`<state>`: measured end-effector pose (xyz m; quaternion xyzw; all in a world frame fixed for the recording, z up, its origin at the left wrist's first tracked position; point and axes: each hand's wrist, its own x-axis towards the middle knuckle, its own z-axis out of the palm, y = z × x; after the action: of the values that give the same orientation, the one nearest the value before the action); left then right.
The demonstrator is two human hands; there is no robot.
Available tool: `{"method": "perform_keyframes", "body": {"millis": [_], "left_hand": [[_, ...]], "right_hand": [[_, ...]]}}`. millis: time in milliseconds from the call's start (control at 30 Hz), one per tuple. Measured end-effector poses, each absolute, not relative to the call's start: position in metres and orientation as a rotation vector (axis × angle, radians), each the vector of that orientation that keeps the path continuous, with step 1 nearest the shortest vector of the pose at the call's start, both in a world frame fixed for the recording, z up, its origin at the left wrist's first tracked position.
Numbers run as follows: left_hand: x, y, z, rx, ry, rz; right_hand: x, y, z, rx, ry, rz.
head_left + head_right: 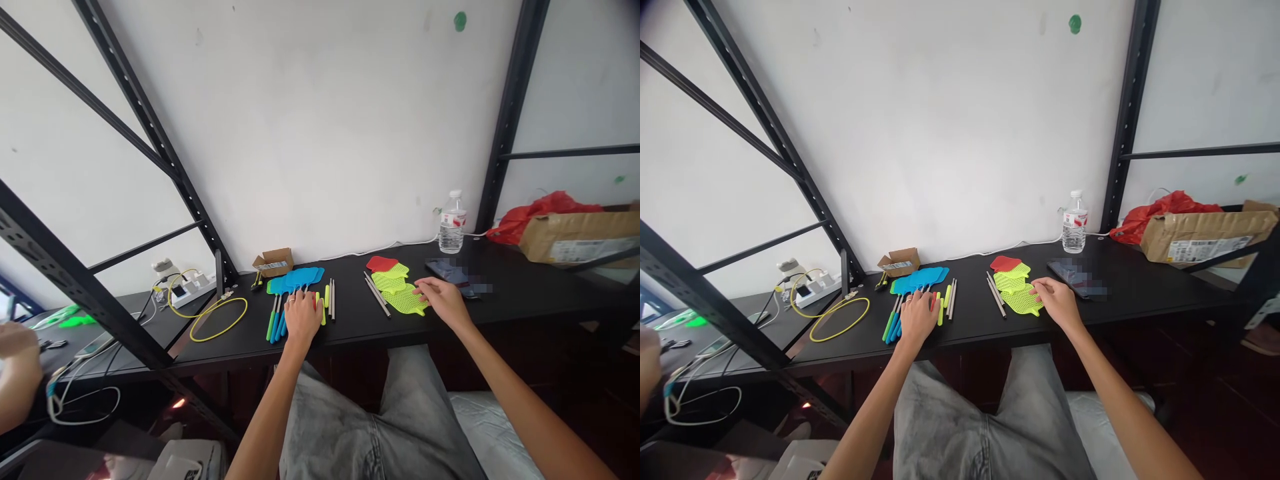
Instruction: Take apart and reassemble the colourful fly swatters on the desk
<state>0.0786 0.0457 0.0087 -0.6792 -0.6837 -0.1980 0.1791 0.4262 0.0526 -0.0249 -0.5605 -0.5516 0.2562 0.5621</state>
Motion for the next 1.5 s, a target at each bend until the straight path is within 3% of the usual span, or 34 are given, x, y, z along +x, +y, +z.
{"method": "perform_keyframes", "body": {"millis": [900, 1133, 1300, 1500], "left_hand": [[0.105, 0.043, 0.006, -2.074, -2.041, -0.349], [0.101, 0.045, 0.008, -2.064, -2.116, -0.369], [0.098, 0.044, 0.011, -2.043, -2.151, -0.411], [0.093, 0.049, 0.002, -2.049, -2.196, -0.494]], "right_hand": [[0.412, 0.044, -0.019, -1.363, -1.425, 0.418], [0.329, 0.040, 0.013, -1.446, -1.850, 0.197], [0.258, 0.060, 0.029, -1.686, -2.130, 0.154], [0.234, 0.083, 0.028, -1.818, -2.177, 0.222]]}}
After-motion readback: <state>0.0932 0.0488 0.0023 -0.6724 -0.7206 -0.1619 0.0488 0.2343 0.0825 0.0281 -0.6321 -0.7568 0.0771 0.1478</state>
